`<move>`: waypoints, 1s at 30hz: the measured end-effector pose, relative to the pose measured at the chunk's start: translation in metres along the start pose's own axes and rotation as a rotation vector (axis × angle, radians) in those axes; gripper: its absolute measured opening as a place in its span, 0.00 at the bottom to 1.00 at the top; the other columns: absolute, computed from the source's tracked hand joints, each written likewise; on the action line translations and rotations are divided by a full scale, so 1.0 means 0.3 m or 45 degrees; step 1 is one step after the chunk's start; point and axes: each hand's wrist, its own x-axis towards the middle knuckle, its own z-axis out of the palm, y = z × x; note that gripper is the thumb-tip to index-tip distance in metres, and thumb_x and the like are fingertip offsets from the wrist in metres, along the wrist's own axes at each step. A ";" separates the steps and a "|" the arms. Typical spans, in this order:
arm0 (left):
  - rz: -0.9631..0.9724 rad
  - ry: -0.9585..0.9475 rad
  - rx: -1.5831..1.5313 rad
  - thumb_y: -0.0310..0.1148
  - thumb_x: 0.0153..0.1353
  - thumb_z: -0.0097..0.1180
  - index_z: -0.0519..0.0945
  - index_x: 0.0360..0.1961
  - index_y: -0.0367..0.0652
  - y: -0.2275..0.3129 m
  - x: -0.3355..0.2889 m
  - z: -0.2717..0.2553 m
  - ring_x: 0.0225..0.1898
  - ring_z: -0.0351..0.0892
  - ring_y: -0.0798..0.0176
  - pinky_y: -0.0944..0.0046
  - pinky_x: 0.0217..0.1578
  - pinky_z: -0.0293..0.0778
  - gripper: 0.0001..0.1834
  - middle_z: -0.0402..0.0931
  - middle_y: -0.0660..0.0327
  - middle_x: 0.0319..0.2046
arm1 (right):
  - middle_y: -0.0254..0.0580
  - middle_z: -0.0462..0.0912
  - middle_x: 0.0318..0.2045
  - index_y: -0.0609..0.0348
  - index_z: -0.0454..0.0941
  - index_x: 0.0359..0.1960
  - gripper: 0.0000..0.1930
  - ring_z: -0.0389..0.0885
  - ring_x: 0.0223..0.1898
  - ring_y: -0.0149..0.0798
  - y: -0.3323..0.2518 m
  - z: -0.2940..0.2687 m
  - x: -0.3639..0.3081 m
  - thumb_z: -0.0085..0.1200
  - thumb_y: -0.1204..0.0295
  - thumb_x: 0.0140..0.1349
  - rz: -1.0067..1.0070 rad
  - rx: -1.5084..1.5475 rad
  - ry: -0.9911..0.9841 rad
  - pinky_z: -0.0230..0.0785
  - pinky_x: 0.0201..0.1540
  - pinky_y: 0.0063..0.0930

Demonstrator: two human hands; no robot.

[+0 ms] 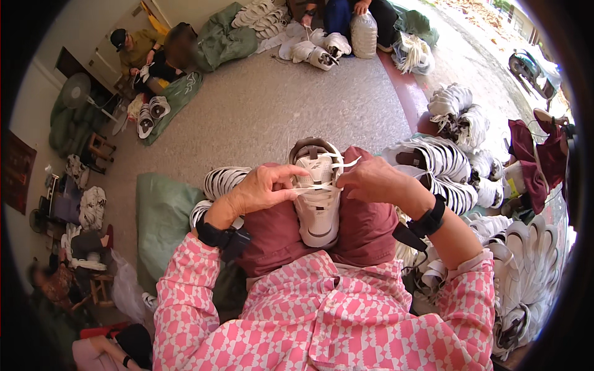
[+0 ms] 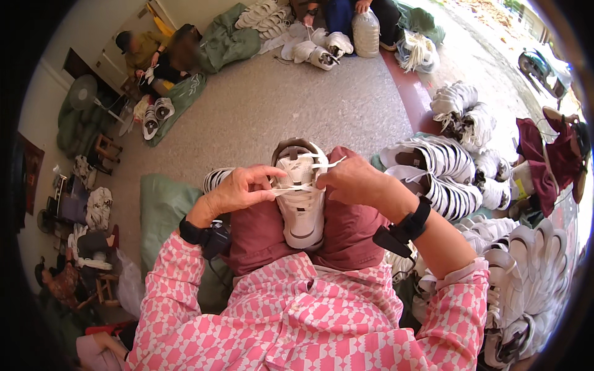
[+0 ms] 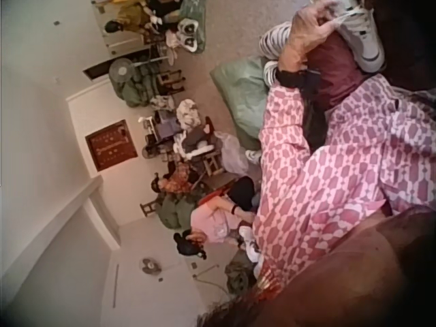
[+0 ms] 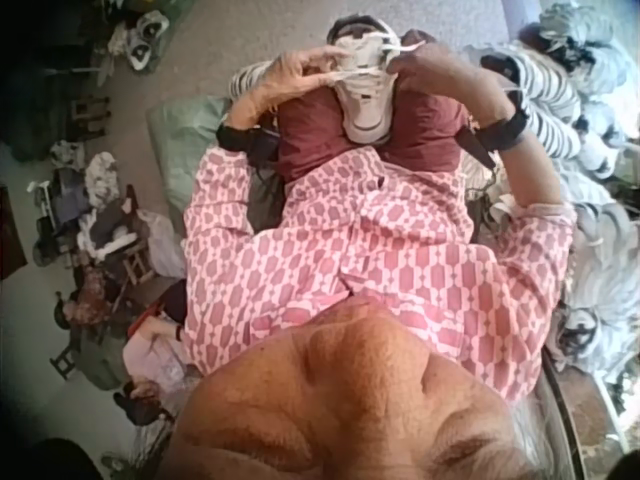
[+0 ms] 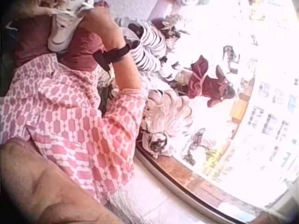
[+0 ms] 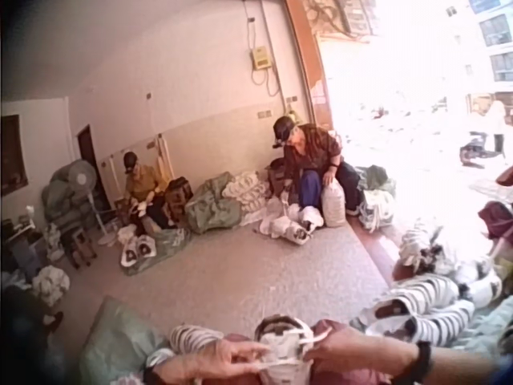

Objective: The recorder is lacing white sneakers, inserting the laces through the eyelets and pulling them even.

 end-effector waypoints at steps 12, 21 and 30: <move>-0.092 0.062 -0.054 0.28 0.57 0.62 0.74 0.59 0.45 -0.017 -0.023 -0.012 0.30 0.71 0.78 0.74 0.34 0.68 0.26 0.79 0.69 0.28 | 0.42 0.80 0.30 0.55 0.81 0.36 0.08 0.81 0.33 0.50 0.017 0.089 -0.037 0.58 0.69 0.56 -0.012 0.282 0.343 0.72 0.35 0.40; -0.027 0.042 -0.137 0.30 0.58 0.62 0.72 0.60 0.43 0.006 -0.004 -0.011 0.33 0.73 0.77 0.73 0.38 0.69 0.27 0.79 0.70 0.29 | 0.45 0.81 0.30 0.56 0.80 0.35 0.08 0.81 0.33 0.50 0.012 0.109 -0.035 0.59 0.68 0.55 -0.019 0.306 0.207 0.73 0.36 0.42; -0.123 -0.005 -0.127 0.31 0.60 0.61 0.70 0.59 0.42 -0.063 -0.040 -0.025 0.36 0.76 0.74 0.71 0.42 0.71 0.26 0.82 0.65 0.33 | 0.51 0.80 0.23 0.60 0.79 0.29 0.13 0.81 0.29 0.54 -0.025 -0.026 0.009 0.53 0.63 0.61 0.224 0.101 -0.113 0.71 0.33 0.45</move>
